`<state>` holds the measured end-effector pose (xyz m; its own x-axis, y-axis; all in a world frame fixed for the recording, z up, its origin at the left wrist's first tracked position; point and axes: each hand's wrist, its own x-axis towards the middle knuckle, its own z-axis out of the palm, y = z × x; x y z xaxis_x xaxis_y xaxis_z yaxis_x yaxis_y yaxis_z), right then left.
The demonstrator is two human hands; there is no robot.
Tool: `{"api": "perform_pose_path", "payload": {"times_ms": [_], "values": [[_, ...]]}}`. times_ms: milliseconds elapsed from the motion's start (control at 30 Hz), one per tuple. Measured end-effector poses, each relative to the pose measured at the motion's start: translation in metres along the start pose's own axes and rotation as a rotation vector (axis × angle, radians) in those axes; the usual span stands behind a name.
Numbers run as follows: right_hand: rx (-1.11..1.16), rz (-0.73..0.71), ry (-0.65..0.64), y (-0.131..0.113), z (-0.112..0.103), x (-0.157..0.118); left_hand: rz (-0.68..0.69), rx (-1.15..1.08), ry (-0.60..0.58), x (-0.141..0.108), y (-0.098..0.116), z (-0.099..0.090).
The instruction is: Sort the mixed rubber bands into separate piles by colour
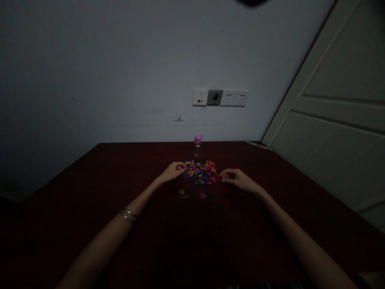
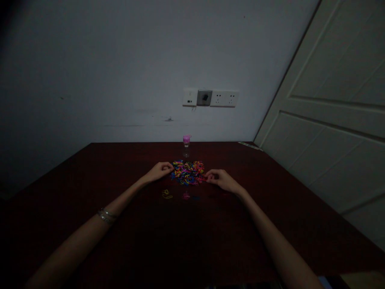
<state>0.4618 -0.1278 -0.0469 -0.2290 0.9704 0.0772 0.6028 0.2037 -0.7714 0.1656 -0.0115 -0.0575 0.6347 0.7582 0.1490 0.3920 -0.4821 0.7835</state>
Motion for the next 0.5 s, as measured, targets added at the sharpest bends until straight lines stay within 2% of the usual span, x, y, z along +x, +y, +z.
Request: {"api": "perform_pose_path", "payload": {"times_ms": [100, 200, 300, 400, 500], "values": [[-0.029, 0.055, -0.101, 0.001, -0.022, -0.010, -0.007, 0.001, -0.011, 0.000, 0.000, 0.001], [-0.060, 0.123, -0.263, 0.008, -0.044, -0.021, -0.001, 0.016, -0.017, -0.001, 0.002, 0.002], [-0.072, 0.185, -0.400, 0.017, -0.055, -0.029, 0.015, 0.034, -0.024, -0.001, 0.004, 0.003], [-0.082, 0.242, -0.424, 0.023, -0.056, -0.031, 0.019, 0.026, -0.041, -0.002, 0.007, 0.004], [-0.082, 0.232, -0.394, 0.023, -0.053, -0.028, 0.030, 0.021, -0.076, -0.003, 0.012, 0.007]]}}
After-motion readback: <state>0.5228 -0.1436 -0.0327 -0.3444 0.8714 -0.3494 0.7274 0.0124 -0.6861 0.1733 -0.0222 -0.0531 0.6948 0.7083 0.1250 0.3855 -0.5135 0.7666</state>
